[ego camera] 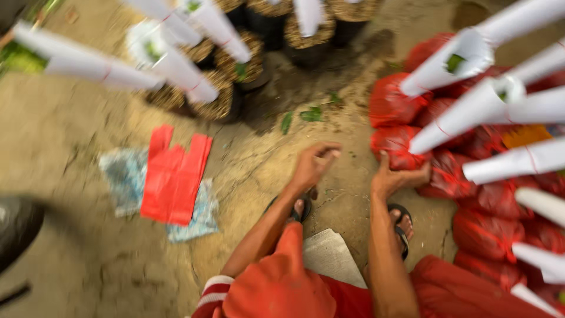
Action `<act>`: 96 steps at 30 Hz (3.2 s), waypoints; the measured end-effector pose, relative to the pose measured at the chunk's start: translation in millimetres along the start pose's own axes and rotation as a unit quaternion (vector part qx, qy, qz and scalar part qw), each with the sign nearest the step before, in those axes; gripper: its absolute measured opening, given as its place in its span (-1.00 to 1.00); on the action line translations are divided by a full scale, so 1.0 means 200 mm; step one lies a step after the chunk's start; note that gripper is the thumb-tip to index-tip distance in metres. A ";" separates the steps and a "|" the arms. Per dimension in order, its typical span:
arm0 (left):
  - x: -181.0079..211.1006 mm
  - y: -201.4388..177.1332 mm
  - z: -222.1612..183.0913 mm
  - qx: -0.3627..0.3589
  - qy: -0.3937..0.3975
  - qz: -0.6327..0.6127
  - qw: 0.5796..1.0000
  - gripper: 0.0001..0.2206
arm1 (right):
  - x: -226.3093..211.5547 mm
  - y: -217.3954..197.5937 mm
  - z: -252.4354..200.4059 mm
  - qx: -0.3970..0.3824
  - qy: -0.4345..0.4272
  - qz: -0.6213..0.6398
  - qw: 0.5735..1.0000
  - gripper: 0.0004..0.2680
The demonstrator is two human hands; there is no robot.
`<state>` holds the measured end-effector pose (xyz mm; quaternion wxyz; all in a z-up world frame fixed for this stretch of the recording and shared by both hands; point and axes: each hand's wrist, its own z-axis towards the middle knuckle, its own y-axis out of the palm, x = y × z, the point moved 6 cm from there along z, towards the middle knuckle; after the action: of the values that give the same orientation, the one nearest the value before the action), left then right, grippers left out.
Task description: The person places potted seedlings into red plastic bags, then ties the bags closed around the base of the pots. The person repeats this process for several seedlings, stacking the finished packages nearby.
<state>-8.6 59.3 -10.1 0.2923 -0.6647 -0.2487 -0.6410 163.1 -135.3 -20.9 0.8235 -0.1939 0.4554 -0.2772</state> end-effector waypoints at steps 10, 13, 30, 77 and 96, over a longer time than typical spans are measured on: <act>-0.44 -1.58 -0.72 0.405 -0.175 0.450 0.777 -0.74 | -0.79 0.28 -0.48 -0.217 -0.123 0.209 0.945 -0.51; -0.53 -1.64 -0.79 0.424 -0.174 0.439 0.773 -0.88 | -0.89 0.33 -0.61 -0.279 -0.131 0.239 0.921 -0.57; 0.15 -1.52 -0.63 0.414 -0.113 0.183 0.884 -0.79 | -1.32 0.42 -1.17 -0.691 0.023 0.416 0.591 -0.80; -0.35 -0.56 -0.12 0.051 -0.222 -0.005 0.974 -0.73 | -1.00 0.25 -0.34 -0.514 0.030 0.136 0.846 -0.72; -0.22 -0.45 -0.08 -0.091 -0.297 -0.214 0.926 -0.69 | -0.80 0.34 -0.53 -0.467 0.106 0.321 0.817 -0.89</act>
<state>-84.9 113.9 -47.7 -0.0006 -0.7793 -0.4011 -0.4814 23.0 10.8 -11.3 0.6235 -0.3672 0.6509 0.2295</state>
